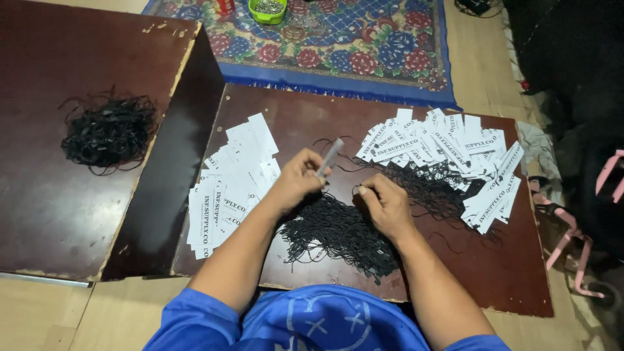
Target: Manually attaching black strings to white paper garment labels.
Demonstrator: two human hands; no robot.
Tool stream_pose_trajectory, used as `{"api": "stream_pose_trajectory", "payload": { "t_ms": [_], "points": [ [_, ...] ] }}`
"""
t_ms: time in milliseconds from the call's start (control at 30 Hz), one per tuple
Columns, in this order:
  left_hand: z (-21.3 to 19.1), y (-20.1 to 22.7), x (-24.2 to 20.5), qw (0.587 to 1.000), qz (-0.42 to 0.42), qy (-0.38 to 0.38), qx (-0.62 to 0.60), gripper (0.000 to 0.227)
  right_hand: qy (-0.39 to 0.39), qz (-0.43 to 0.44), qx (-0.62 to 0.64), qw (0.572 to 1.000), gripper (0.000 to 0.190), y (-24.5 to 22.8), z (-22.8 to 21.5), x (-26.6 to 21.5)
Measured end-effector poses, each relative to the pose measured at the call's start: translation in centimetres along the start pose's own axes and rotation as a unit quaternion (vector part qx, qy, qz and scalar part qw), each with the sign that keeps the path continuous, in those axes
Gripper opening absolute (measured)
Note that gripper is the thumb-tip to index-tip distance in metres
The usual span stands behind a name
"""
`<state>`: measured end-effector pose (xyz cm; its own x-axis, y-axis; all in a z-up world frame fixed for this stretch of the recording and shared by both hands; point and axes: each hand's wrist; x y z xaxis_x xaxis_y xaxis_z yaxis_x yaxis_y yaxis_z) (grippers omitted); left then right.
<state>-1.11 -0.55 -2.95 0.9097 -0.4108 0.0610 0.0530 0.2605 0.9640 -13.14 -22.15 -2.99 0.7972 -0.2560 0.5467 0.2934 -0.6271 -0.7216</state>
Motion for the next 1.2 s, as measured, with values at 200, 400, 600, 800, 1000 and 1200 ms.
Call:
{"api": "stream_pose_trajectory", "payload": {
  "t_ms": [200,400,600,800,1000,1200],
  "points": [
    [2.5,0.3,-2.2,0.985,-0.095,-0.147,-0.001,0.071,0.014,-0.021,0.003,1.0,0.009,0.0,0.0,0.1],
    [2.8,-1.4,-2.0,0.972,-0.12,-0.201,-0.031,0.075,0.029,-0.01,-0.016,0.999,0.01,-0.1,0.3,0.3],
    [2.7,-1.3,-1.9,0.977,-0.073,-0.198,0.037,0.081,0.034,0.009,-0.015,0.999,0.009,1.3,0.7,-0.4],
    [4.4,1.7,-2.1,0.967,-0.023,-0.14,0.213,0.057,0.035,0.007,-0.021,0.999,0.01,0.3,-0.1,-0.1],
    [6.0,2.5,-1.0,0.952,-0.007,-0.102,0.289,0.027,0.039,0.005,-0.037,0.999,0.009,-2.5,-0.7,0.8],
    [7.6,0.1,-0.1,0.992,-0.075,-0.051,0.087,0.036,0.051,0.041,-0.036,0.997,0.006,-2.8,-1.1,1.3]
  ]
}}
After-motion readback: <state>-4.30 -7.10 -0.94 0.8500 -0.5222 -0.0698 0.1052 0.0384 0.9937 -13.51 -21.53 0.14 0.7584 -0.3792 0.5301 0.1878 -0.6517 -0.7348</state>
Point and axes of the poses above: each hand's wrist, its own x-axis towards the middle knuckle, its own z-axis out of the palm, y = z × x, and after that the axes turned 9 degrees about y, right-handed
